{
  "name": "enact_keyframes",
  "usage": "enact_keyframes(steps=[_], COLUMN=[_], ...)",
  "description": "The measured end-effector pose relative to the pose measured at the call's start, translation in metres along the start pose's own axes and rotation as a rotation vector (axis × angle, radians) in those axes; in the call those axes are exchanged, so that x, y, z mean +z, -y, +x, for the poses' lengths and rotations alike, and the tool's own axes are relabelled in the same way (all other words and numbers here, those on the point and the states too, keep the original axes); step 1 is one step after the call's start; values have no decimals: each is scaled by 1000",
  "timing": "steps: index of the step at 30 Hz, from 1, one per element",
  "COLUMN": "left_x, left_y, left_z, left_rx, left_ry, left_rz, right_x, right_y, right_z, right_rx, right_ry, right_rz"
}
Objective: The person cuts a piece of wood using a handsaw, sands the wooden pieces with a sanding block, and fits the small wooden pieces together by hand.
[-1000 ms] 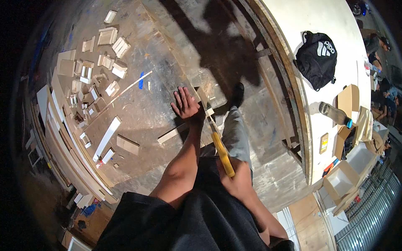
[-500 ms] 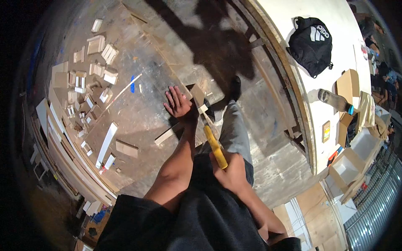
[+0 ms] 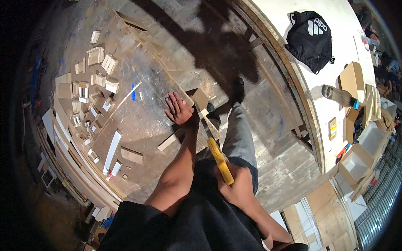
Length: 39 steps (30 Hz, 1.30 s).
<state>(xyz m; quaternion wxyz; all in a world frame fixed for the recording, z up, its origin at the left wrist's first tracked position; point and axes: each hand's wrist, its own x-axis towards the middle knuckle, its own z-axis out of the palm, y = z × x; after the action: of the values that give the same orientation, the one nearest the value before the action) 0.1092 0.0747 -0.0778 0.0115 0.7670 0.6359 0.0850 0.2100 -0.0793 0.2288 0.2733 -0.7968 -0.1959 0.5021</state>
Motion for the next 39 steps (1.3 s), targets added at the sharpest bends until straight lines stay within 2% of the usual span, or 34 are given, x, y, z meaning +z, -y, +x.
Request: enact_keyframes(steps=[1, 3, 5, 9, 12, 15, 17, 18, 19, 21, 22, 25, 27, 29, 30, 33, 34, 39], left_x=[-2, -6, -1, 0, -3, -2, -3, -2, 0, -1, -2, -2, -5, -8, -5, -3, -4, 2], left_y=[-3, -6, -2, 1, -3, -2, -2, -3, -2, -3, -4, -7, -3, -6, -7, -4, -5, -1], left_z=[3, -2, 0, 0, 0, 2, 1, 3, 5, -2, 0, 6, 2, 1, 3, 1, 1, -6], left_rx=[4, 27, 18, 7, 13, 3, 2, 17, 28, 18, 11, 8, 1, 20, 11, -6, -7, 6], left_ry=[-25, 16, -9, 17, 23, 6, 4, -14, -33, -4, -2, 1, 5, 4, -7, -1, 10, 3], left_rz=[-17, -18, -33, 20, 17, -53, -44, -10, 25, 10, -8, -19, -3, 14, -8, -32, -43, -14], right_x=[2, 4, -2, -13, 3, -5, -10, -19, -16, -5, -4, -15, -4, 3, 8, -14, -14, 1], right_y=[-2, -4, 4, 12, -7, 10, 17, 22, 22, 12, 5, 17, 10, -1, -4, 12, 13, -2], right_z=[9, 10, -2, -6, 6, -4, -14, -4, 5, 11, 12, -14, -9, 15, 22, -9, -16, 16], right_rx=[63, 40, -22, 54, 16, -3, -62, 125, 114, -37, 4, 45, 8, 64, -17, -16, 10, 39], right_ry=[32, -23, 22, 33, 0, 10, -137, 38, 39, -97, 15, 22, -101, 28, 16, 67, 24, 1], right_rz=[-29, -30, -76, 10, -19, -41, -2, 3, 0, -61, -40, 22, -9, -100, -65, -89, -9, -55])
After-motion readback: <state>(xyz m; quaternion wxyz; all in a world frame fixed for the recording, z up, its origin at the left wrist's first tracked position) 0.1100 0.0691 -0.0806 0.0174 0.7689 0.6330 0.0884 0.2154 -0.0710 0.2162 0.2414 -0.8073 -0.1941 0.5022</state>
